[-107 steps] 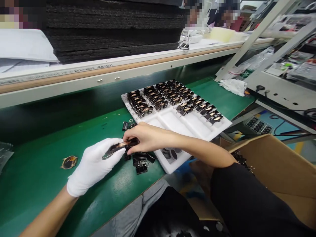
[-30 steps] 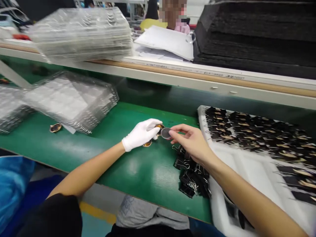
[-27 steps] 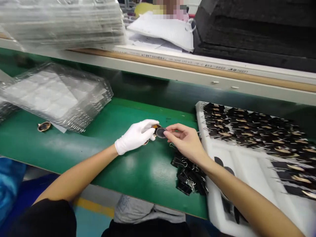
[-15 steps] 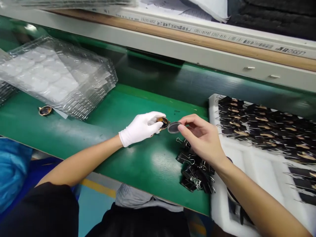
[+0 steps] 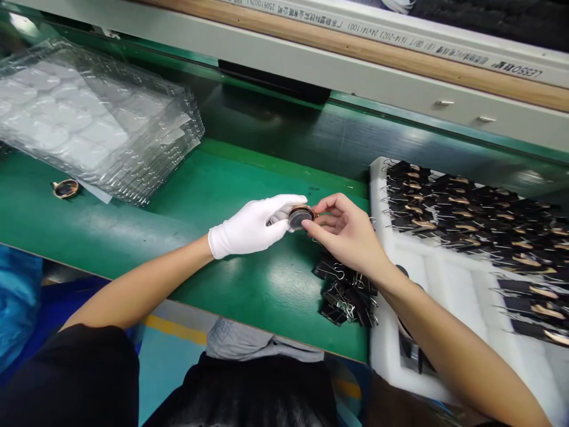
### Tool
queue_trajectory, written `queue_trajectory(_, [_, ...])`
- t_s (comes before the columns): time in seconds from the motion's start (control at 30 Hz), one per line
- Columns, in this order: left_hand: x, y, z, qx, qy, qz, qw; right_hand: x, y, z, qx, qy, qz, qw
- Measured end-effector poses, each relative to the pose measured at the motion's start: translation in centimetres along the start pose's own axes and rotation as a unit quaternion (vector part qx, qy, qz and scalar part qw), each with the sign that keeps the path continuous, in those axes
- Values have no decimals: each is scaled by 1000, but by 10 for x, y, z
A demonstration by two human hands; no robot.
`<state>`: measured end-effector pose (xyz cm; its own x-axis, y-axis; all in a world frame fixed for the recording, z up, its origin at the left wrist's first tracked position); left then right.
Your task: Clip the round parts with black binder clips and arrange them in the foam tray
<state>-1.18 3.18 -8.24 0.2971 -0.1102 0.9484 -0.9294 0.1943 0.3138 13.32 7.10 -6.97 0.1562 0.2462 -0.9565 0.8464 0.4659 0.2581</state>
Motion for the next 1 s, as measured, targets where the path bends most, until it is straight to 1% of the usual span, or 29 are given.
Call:
queue_trajectory(0.07, [0, 1, 0, -16, 15, 37, 999, 0, 0, 0, -2, -18, -15, 1000])
queue_trajectory(0.13, [-1, 3, 0, -23, 39, 64, 997, -3, 0, 0, -2, -19, -6, 1000])
queue_trajectory(0.23, [-2, 2, 0, -25, 63, 79, 995, -4, 0, 0, -8, -20, -4, 1000])
queue_trajectory(0.37, [-6, 3, -2, 24, 82, 74, 994, 1, -4, 1, -32, -39, -45, 998])
queue_trajectory(0.47, [3, 4, -5, 59, 57, 7, 997, 1, -3, -1, -51, -55, -38, 996])
queue_trajectory(0.57, [24, 5, -12, 89, 12, -71, 993, -9, 12, -6, -64, -38, 13, 997])
queue_trajectory(0.6, [31, 5, -15, 102, 7, -82, 991, -16, 21, -9, -54, -19, 27, 998])
queue_trajectory(0.67, [41, 1, -22, 116, 16, -117, 986, -32, 47, -13, -3, 28, 43, 999])
queue_trajectory(0.7, [43, -7, -27, 106, 25, -156, 982, -40, 61, -14, 31, 51, 47, 997])
queue_trajectory(0.73, [44, -17, -33, 85, 32, -208, 974, -47, 74, -14, 63, 69, 48, 994])
queue_trajectory(0.8, [39, -44, -43, 20, 42, -317, 947, -57, 93, -13, 105, 93, 45, 989])
queue_trajectory(0.83, [34, -57, -47, -15, 46, -354, 934, -60, 98, -12, 113, 99, 42, 988])
queue_trajectory(0.87, [30, -67, -51, -45, 49, -374, 925, -63, 101, -12, 113, 102, 38, 988])
queue_trajectory(0.93, [25, -80, -56, -93, 43, -370, 923, -63, 103, -11, 92, 93, 31, 991])
queue_trajectory(1.0, [31, -80, -58, -119, 22, -351, 929, -60, 101, -12, 55, 72, 19, 996])
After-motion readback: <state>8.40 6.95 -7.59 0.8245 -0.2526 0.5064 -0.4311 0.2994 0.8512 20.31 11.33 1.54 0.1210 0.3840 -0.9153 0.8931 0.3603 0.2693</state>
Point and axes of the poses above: each hand's wrist, its own z-axis away from the middle knuckle, its own y-axis out of the back of the hand, x = y × z, the point moved 9 cm from there along -z, towards the middle knuckle, and after that the axes turned 7 degrees about y, right-handed, at the moved point
